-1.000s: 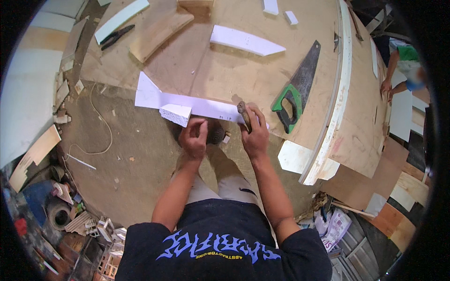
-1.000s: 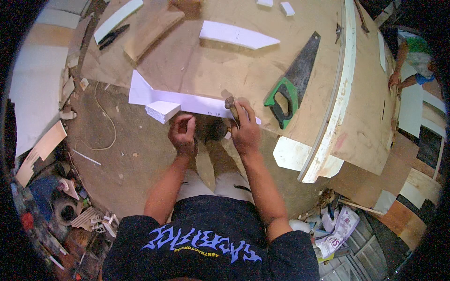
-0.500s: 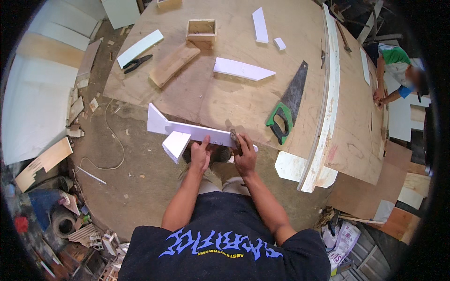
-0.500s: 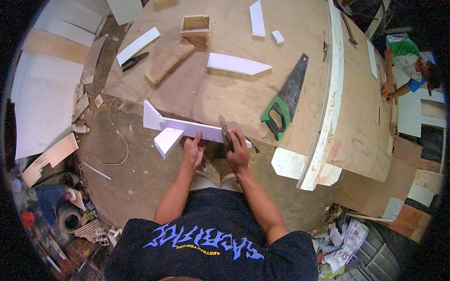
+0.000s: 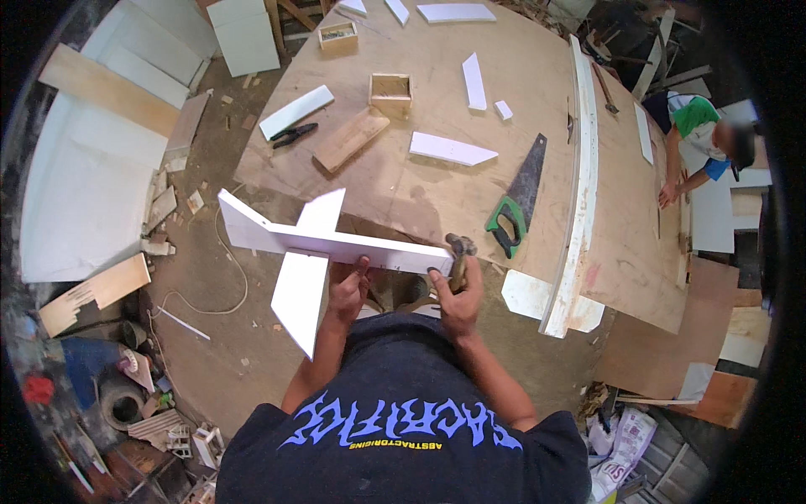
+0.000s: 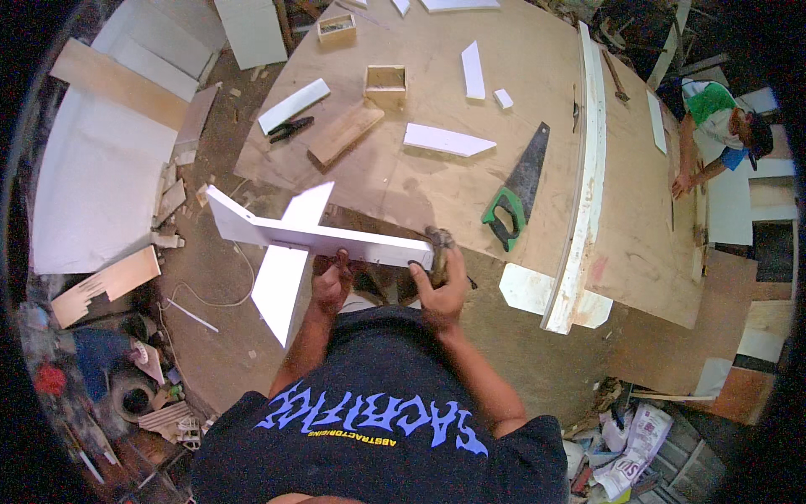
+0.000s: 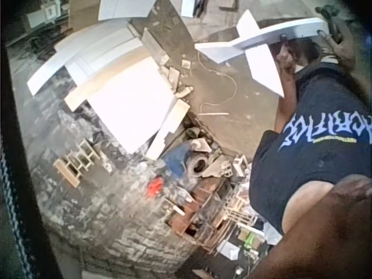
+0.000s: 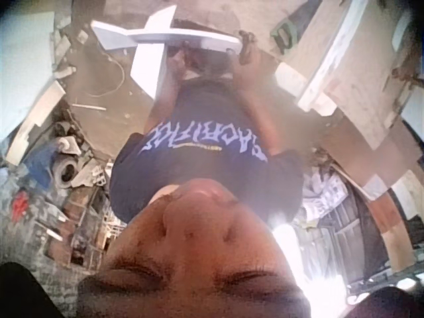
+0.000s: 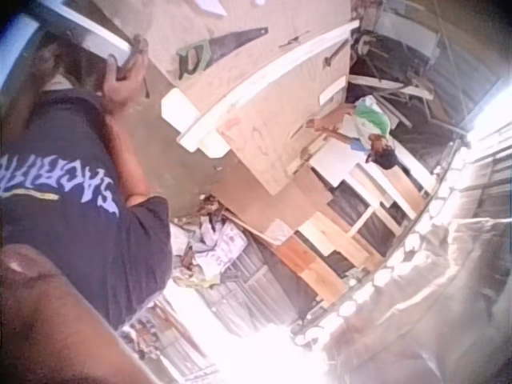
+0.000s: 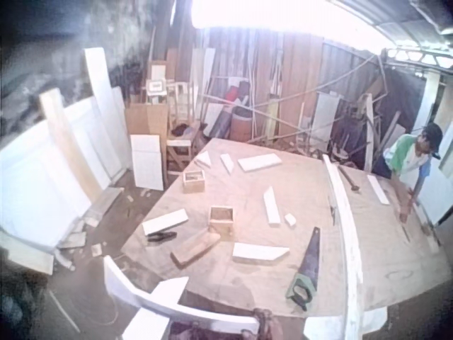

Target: The person assembles a small wooden airplane by hammering nails into various white wooden components on a workbench, including the fuselage and wings, using a hammer to secure pieces while occasionally using pliers.

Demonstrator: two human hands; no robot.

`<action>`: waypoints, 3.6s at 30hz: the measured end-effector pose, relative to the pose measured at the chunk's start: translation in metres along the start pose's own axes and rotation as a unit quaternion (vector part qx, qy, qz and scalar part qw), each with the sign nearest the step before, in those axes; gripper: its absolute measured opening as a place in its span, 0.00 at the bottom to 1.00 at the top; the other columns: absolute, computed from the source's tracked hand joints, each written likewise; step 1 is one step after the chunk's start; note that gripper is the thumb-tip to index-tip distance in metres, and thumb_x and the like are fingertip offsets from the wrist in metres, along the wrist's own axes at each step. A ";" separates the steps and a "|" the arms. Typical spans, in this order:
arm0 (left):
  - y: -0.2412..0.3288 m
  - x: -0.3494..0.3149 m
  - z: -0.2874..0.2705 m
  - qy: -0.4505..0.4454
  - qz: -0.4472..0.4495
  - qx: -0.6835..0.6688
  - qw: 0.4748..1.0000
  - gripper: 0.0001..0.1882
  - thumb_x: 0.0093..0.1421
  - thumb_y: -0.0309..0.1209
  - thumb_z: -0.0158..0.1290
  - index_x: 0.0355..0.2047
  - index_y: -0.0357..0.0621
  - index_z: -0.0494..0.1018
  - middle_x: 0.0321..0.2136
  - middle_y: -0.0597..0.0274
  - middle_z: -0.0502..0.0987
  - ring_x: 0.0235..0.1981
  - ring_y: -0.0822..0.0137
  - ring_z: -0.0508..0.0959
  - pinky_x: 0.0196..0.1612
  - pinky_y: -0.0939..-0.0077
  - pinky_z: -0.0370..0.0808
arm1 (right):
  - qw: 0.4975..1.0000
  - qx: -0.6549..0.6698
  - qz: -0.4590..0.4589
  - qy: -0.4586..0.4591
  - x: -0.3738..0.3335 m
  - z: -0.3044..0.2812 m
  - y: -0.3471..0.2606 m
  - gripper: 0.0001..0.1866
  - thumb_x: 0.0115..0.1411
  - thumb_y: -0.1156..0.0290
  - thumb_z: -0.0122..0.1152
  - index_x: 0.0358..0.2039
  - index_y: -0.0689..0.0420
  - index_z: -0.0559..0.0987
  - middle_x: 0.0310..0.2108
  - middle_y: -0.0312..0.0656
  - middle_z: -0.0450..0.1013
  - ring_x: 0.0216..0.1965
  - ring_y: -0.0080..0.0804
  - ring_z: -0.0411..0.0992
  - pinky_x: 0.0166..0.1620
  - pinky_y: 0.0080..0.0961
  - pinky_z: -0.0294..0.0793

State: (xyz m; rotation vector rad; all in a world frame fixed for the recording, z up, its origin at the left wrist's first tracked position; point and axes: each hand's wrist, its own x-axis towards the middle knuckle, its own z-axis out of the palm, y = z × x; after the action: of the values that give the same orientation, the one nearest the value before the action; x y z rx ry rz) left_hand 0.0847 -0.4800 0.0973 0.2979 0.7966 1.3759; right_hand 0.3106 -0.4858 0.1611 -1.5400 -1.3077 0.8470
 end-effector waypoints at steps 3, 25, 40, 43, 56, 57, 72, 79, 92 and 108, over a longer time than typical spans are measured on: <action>0.046 0.005 0.011 -0.157 0.083 0.045 0.983 0.25 0.72 0.33 0.58 0.66 0.50 0.65 0.58 0.64 0.74 0.60 0.62 0.75 0.59 0.62 0.79 | 0.985 0.120 0.122 -0.009 0.003 0.001 -0.030 0.23 0.62 0.72 0.72 0.56 0.62 0.77 0.50 0.42 0.77 0.51 0.29 0.75 0.54 0.27 0.75; 0.094 0.105 0.082 -0.108 0.079 0.241 0.961 0.19 0.70 0.29 0.59 0.58 0.36 0.70 0.49 0.60 0.78 0.52 0.67 0.77 0.57 0.69 0.75 | 0.971 -0.021 -0.002 -0.239 0.122 -0.048 -0.072 0.24 0.51 0.59 0.81 0.39 0.63 0.82 0.21 0.37 0.65 0.24 0.24 0.61 0.29 0.27 0.62; 0.109 0.165 0.125 -0.062 0.060 0.164 0.983 0.25 0.72 0.31 0.56 0.66 0.39 0.65 0.51 0.60 0.77 0.52 0.67 0.78 0.57 0.67 0.76 | 0.978 0.164 0.008 -0.127 0.142 0.040 -0.053 0.28 0.57 0.62 0.78 0.53 0.63 0.79 0.41 0.47 0.83 0.42 0.32 0.80 0.49 0.32 0.79; 0.121 0.176 0.133 -0.059 -0.016 0.092 0.994 0.24 0.73 0.30 0.53 0.67 0.40 0.65 0.51 0.59 0.78 0.52 0.67 0.78 0.56 0.66 0.76 | 0.983 0.143 0.021 -0.109 0.147 0.052 -0.057 0.26 0.57 0.63 0.77 0.52 0.63 0.79 0.41 0.48 0.83 0.41 0.32 0.80 0.48 0.31 0.79; 0.189 0.237 0.087 -0.226 -0.100 0.136 0.959 0.29 0.73 0.31 0.51 0.71 0.38 0.61 0.55 0.48 0.78 0.57 0.52 0.80 0.60 0.53 0.79 | 0.994 0.021 -0.102 0.031 0.149 0.134 -0.088 0.24 0.54 0.69 0.79 0.50 0.63 0.81 0.36 0.50 0.83 0.33 0.35 0.83 0.38 0.30 0.81; 0.192 0.236 0.089 -0.221 -0.099 0.152 0.958 0.29 0.73 0.32 0.51 0.71 0.37 0.61 0.55 0.47 0.79 0.56 0.51 0.80 0.60 0.53 0.79 | 0.991 -0.017 -0.125 0.045 0.146 0.140 -0.090 0.25 0.53 0.69 0.79 0.50 0.62 0.82 0.36 0.50 0.83 0.31 0.36 0.83 0.36 0.30 0.81; 0.222 0.236 0.119 -0.129 -0.044 0.330 0.934 0.28 0.64 0.30 0.63 0.62 0.33 0.70 0.45 0.55 0.81 0.45 0.65 0.82 0.48 0.71 0.80 | 0.971 -0.070 -0.224 0.047 0.147 0.157 -0.092 0.26 0.44 0.74 0.79 0.47 0.55 0.82 0.47 0.49 0.84 0.36 0.38 0.85 0.37 0.29 0.82; 0.198 0.227 0.130 -0.171 -0.046 0.211 0.961 0.31 0.64 0.27 0.63 0.65 0.30 0.66 0.48 0.49 0.80 0.46 0.61 0.82 0.52 0.66 0.81 | 0.959 -0.073 -0.273 0.000 0.157 0.113 -0.091 0.29 0.45 0.71 0.81 0.49 0.57 0.80 0.55 0.49 0.81 0.40 0.42 0.85 0.41 0.31 0.84; 0.166 0.190 0.160 -0.196 -0.027 0.181 0.963 0.41 0.66 0.38 0.55 0.74 0.34 0.53 0.49 0.47 0.77 0.46 0.61 0.79 0.51 0.63 0.79 | 0.979 0.162 0.016 -0.125 0.151 0.042 -0.078 0.30 0.76 0.44 0.49 0.41 0.63 0.81 0.17 0.31 0.67 0.18 0.19 0.65 0.24 0.23 0.63; 0.144 0.186 0.188 -0.104 0.094 0.257 0.956 0.39 0.76 0.61 0.34 0.66 0.37 0.67 0.29 0.60 0.78 0.30 0.70 0.77 0.37 0.73 0.75 | 0.983 0.061 -0.081 -0.152 0.173 0.017 -0.108 0.24 0.78 0.57 0.48 0.38 0.66 0.81 0.17 0.33 0.68 0.17 0.20 0.65 0.24 0.21 0.64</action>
State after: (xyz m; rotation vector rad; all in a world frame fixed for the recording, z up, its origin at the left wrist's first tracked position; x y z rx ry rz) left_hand 0.0969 -0.2264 0.2594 0.9304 0.9583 1.2672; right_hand 0.2924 -0.3114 0.2658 -1.2233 -1.5442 1.0665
